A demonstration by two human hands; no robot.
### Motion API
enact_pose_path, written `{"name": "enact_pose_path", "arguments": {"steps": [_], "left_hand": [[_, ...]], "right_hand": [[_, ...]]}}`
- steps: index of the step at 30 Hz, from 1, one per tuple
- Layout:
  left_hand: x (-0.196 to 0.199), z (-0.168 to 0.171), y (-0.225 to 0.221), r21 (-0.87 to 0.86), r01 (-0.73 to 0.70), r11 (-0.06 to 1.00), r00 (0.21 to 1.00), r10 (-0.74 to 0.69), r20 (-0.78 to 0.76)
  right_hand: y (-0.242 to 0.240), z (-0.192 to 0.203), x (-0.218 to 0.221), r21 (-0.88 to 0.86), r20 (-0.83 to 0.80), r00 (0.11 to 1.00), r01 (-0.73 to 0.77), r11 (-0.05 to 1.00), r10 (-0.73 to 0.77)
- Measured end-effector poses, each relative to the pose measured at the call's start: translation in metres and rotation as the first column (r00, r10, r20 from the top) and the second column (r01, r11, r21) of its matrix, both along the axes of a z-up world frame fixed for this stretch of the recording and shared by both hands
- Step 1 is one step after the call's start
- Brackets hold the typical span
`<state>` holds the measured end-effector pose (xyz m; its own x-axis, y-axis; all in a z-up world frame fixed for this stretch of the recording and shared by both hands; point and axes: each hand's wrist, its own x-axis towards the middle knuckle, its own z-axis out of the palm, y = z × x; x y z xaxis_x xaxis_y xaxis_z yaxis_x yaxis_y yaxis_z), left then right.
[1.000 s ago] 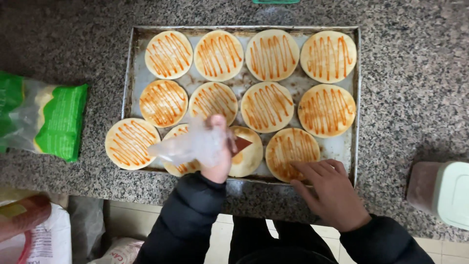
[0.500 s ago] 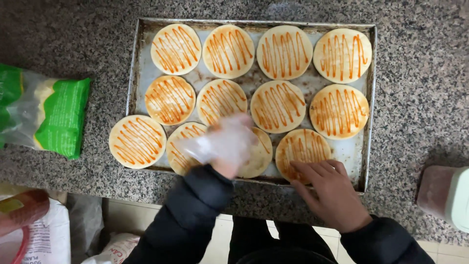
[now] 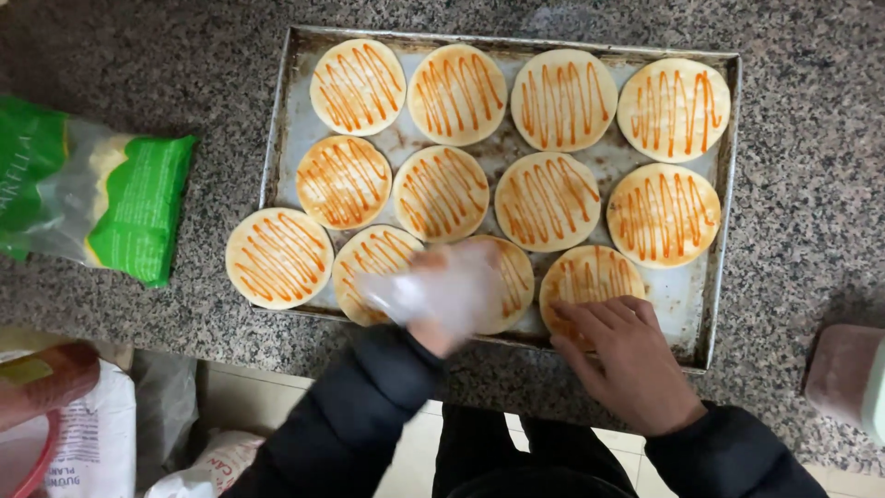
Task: Preparing mini pizzas by arranging dough circles on a tray, piping sauce, and adding ham toppings.
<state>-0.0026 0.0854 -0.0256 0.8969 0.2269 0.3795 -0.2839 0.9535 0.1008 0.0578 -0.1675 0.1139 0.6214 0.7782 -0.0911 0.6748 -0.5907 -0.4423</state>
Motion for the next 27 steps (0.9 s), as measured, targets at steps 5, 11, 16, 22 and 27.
{"name": "enact_pose_path", "arguments": {"steps": [5,11,16,22,27], "left_hand": [[-0.014,-0.076,0.052,-0.043,0.268,0.962,0.826,-0.253,-0.504],[-0.002,0.015,0.04,-0.567,0.405,0.717,0.818,-0.562,-0.127],[-0.042,-0.003,0.021,-0.306,0.259,0.916,0.827,-0.374,-0.42],[-0.023,0.024,0.055,-0.327,0.314,0.891,0.869,-0.409,-0.28],[-0.026,0.058,0.031,-0.387,0.512,0.767,0.678,-0.637,-0.366]], "right_hand": [[0.006,0.004,-0.001,0.055,0.015,1.0,-0.002,0.999,0.001],[0.01,0.005,0.001,0.016,0.034,0.999,-0.019,1.0,0.019],[0.018,0.006,-0.001,0.064,0.007,1.0,-0.027,0.998,0.026],[0.02,0.004,-0.002,0.039,0.006,0.999,-0.038,0.999,0.038],[0.023,0.001,-0.001,0.012,0.02,0.998,-0.055,0.998,0.055]]}}
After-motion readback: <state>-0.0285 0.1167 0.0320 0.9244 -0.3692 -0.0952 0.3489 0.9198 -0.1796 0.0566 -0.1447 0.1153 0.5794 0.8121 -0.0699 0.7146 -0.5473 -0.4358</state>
